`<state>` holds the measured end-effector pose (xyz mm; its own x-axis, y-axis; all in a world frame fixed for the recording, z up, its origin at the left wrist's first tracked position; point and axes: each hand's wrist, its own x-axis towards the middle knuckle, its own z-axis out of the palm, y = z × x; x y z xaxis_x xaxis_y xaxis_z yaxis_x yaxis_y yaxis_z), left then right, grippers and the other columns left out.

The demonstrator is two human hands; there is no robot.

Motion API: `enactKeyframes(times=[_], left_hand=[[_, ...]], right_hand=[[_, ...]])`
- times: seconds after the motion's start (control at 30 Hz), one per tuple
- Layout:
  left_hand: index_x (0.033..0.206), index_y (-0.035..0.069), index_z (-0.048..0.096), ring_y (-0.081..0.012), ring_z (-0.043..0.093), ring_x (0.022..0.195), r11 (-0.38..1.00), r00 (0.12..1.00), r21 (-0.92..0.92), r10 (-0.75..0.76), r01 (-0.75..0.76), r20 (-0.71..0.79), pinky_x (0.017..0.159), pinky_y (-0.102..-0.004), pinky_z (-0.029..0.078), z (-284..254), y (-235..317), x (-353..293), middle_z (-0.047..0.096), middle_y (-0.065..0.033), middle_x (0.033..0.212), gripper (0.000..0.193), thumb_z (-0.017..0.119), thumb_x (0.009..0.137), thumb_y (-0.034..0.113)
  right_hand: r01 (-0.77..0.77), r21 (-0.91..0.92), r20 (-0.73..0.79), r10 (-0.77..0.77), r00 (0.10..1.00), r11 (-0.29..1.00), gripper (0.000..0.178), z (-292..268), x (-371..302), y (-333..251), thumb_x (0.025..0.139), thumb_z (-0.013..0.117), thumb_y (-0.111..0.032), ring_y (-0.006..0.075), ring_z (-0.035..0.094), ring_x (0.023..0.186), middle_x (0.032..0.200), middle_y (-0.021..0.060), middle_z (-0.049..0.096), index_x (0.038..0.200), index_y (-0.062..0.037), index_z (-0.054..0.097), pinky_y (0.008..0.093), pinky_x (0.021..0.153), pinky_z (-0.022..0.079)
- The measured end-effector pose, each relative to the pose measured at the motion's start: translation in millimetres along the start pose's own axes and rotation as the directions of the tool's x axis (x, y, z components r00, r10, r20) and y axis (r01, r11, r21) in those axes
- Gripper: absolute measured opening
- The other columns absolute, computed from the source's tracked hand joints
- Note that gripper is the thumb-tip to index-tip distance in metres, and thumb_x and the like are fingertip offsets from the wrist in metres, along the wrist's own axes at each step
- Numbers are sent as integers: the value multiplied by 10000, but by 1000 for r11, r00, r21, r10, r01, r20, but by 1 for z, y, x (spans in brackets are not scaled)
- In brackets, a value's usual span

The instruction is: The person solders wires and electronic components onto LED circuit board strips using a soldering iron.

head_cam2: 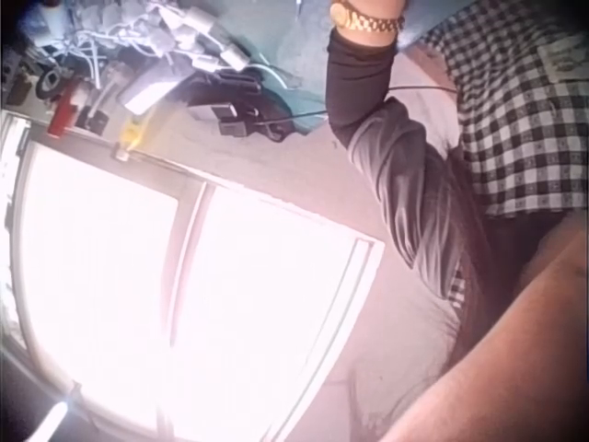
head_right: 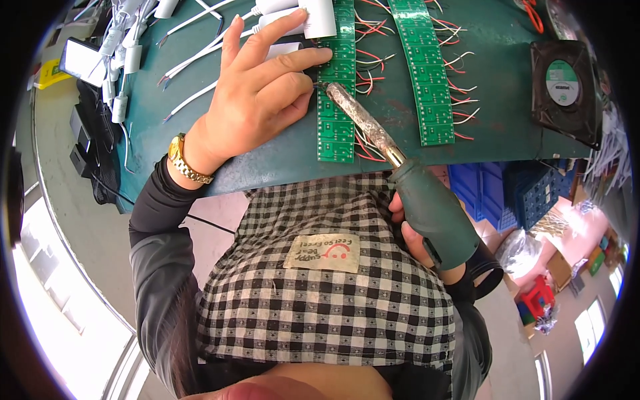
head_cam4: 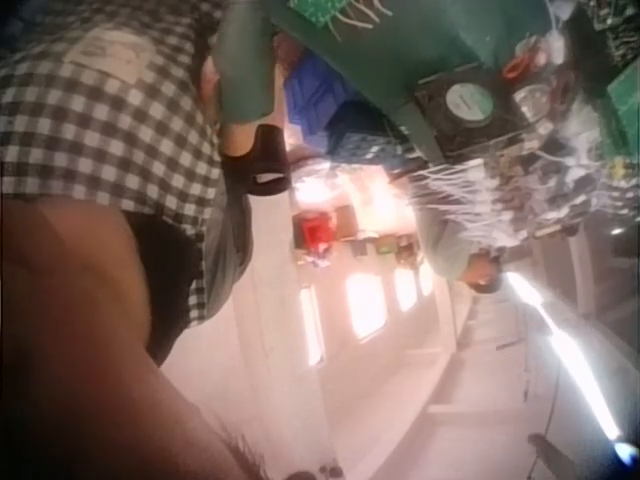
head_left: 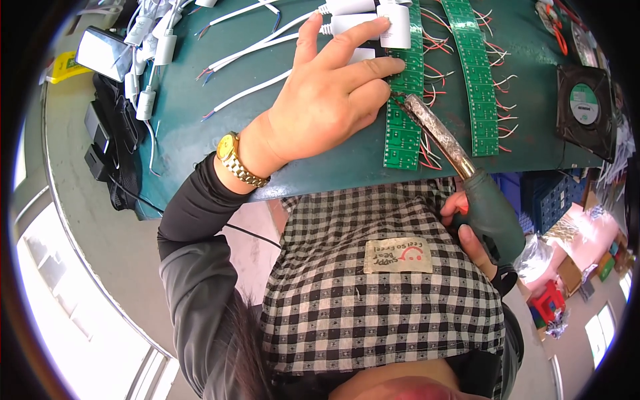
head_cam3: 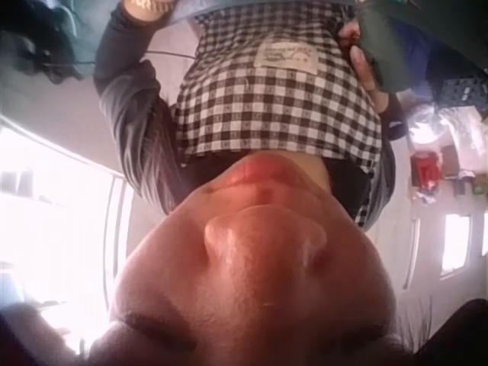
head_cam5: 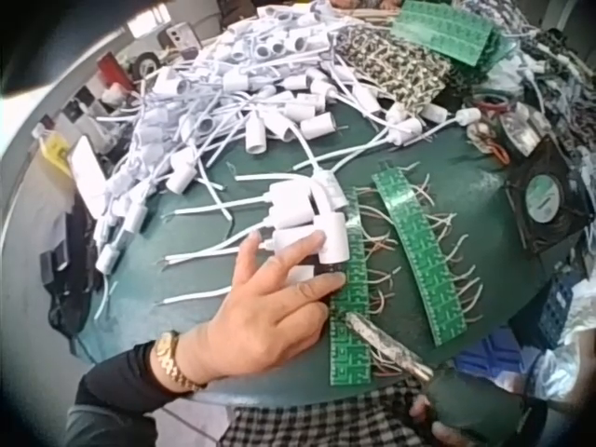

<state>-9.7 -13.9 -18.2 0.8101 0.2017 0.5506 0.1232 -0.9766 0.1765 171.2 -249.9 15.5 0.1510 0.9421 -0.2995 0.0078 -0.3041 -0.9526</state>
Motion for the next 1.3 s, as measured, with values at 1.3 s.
enactKeyframes(times=[1.3], left_hand=[[1047,96,570,-294,571,1047,998,994,29,-51,48,92,958,-478,383,-27,10,-3,615,-93,1121,420,733,664,39]], right_hand=[[374,67,-73,-369,926,925,498,-8,6,53,884,544,-247,192,549,809,951,143,551,1290,-5,383,334,746,468]])
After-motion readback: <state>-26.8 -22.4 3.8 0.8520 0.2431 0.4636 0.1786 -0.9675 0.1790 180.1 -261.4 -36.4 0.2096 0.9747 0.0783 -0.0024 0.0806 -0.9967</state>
